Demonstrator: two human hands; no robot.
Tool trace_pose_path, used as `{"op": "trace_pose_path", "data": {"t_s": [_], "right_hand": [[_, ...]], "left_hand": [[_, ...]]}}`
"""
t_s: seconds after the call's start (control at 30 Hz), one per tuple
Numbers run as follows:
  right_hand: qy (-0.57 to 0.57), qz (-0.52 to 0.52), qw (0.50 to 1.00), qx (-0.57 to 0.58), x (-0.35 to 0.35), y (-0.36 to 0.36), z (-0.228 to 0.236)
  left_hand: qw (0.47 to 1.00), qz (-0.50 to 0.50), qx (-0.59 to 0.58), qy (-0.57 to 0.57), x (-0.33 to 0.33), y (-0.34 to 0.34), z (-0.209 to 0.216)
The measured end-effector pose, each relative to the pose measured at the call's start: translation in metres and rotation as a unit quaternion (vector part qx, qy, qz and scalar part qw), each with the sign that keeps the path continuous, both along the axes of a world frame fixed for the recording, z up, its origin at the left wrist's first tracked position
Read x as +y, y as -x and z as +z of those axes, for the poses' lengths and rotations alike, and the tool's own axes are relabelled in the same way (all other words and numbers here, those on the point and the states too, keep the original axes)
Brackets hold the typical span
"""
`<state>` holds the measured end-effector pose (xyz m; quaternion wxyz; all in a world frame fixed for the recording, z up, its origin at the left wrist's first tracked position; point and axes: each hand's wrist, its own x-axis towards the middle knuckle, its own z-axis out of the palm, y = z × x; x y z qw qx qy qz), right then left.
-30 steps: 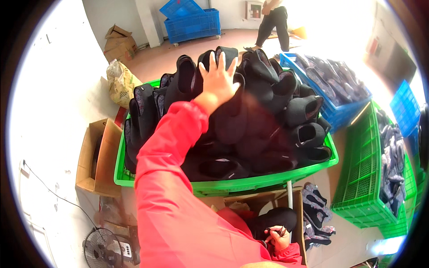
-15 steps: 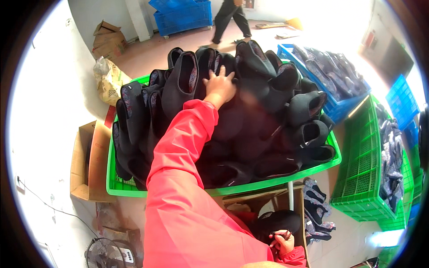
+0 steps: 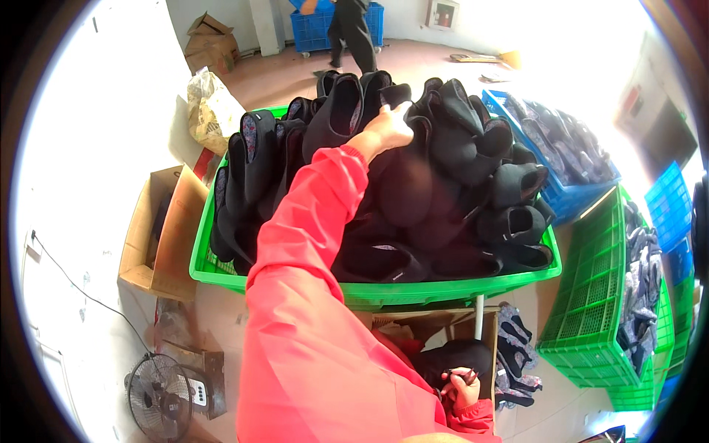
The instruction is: The person sits on the floor in a warehouse environment, picking up black slippers from a green crate and placing them on a cardboard box. They use a needle and thread to stitch the fabric lining of the slippers by hand, then place the finished items back into the crate.
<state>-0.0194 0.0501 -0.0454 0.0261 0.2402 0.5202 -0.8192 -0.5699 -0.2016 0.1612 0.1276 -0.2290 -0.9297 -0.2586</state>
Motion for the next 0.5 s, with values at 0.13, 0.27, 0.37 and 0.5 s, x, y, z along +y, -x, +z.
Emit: {"op": "trace_pose_path", "data": {"t_s": [0.13, 0.27, 0.37, 0.5], "right_hand": [[0.0, -0.008, 1.0, 0.017, 0.0, -0.004, -0.007], [0.0, -0.002, 1.0, 0.006, 0.002, -0.006, -0.007], [-0.009, 0.006, 1.0, 0.001, 0.001, -0.009, -0.003], [-0.016, 0.006, 1.0, 0.008, -0.003, -0.008, -0.002]], "left_hand": [[0.986, -0.034, 0.055, -0.156, -0.015, -0.059, 0.031], [0.949, 0.029, 0.303, -0.083, -0.048, -0.103, 0.099], [0.911, 0.172, 0.365, 0.088, -0.1, -0.067, 0.114], [0.917, 0.256, 0.166, 0.256, -0.203, 0.044, -0.003]]}}
